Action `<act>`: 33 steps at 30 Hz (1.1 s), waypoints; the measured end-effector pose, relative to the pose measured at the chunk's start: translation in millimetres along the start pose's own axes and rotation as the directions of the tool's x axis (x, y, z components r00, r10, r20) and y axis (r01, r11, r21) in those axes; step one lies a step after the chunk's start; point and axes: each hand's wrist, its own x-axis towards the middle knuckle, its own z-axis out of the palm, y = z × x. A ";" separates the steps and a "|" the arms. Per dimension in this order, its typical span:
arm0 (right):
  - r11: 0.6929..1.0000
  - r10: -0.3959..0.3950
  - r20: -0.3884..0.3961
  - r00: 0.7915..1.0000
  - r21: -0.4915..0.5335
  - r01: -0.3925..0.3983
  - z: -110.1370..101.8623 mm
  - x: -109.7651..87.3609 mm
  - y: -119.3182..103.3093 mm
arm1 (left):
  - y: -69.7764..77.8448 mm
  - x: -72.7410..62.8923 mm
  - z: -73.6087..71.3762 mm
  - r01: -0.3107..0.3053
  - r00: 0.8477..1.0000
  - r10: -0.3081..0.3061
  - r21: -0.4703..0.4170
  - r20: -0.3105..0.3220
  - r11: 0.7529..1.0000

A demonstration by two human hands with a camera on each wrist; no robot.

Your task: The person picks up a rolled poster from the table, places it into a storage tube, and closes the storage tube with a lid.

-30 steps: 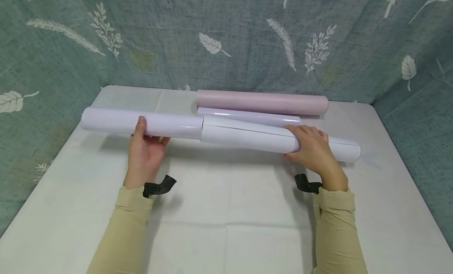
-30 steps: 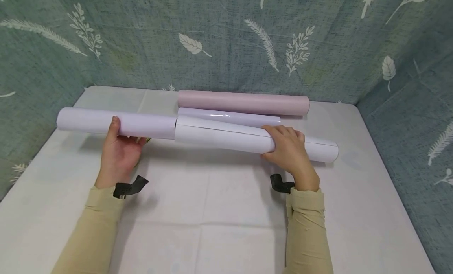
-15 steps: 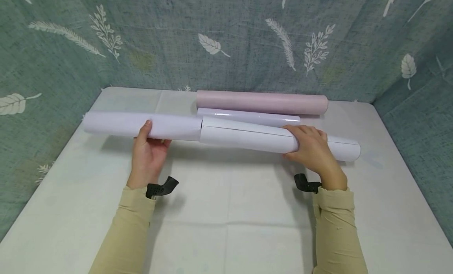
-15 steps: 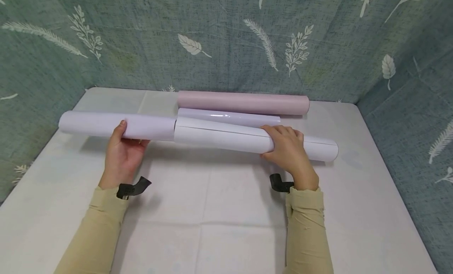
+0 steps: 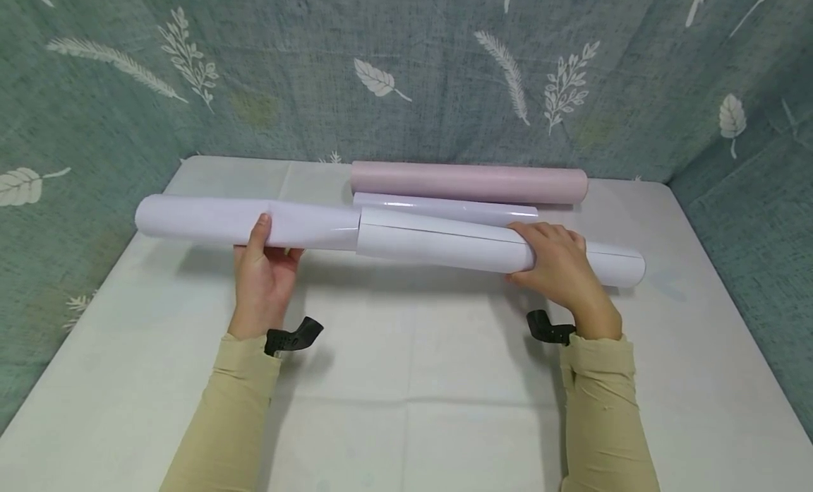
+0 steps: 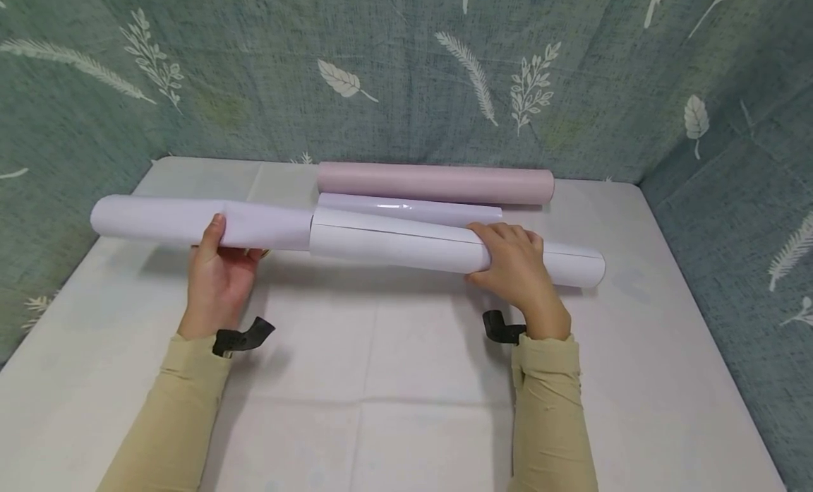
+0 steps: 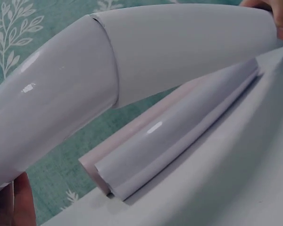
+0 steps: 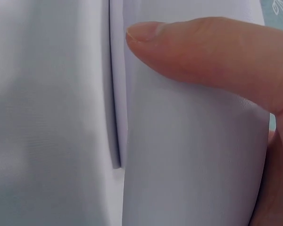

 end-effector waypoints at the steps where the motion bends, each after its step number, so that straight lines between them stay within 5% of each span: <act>1: 1.000 0.001 -0.001 1.000 0.001 -0.001 -0.5 0.1 0.0 | -0.2 -0.1 0.8 -0.004 1.000 0.004 0.001 0.007 1.000; 17: 1.000 -0.012 0.001 1.000 0.001 0.012 -0.5 1.5 0.1 | -14.6 -9.5 16.2 -0.008 0.999 0.009 -0.019 0.046 1.000; 26: 1.000 -0.018 0.004 1.000 0.009 0.018 0.3 0.3 -0.4 | -28.2 -19.8 25.4 0.019 0.996 -0.024 0.062 0.080 0.998; 33: 1.000 -0.026 0.001 1.000 0.008 0.026 0.9 2.2 -0.7 | -29.0 -18.6 24.8 -0.021 0.999 0.016 0.105 0.047 0.994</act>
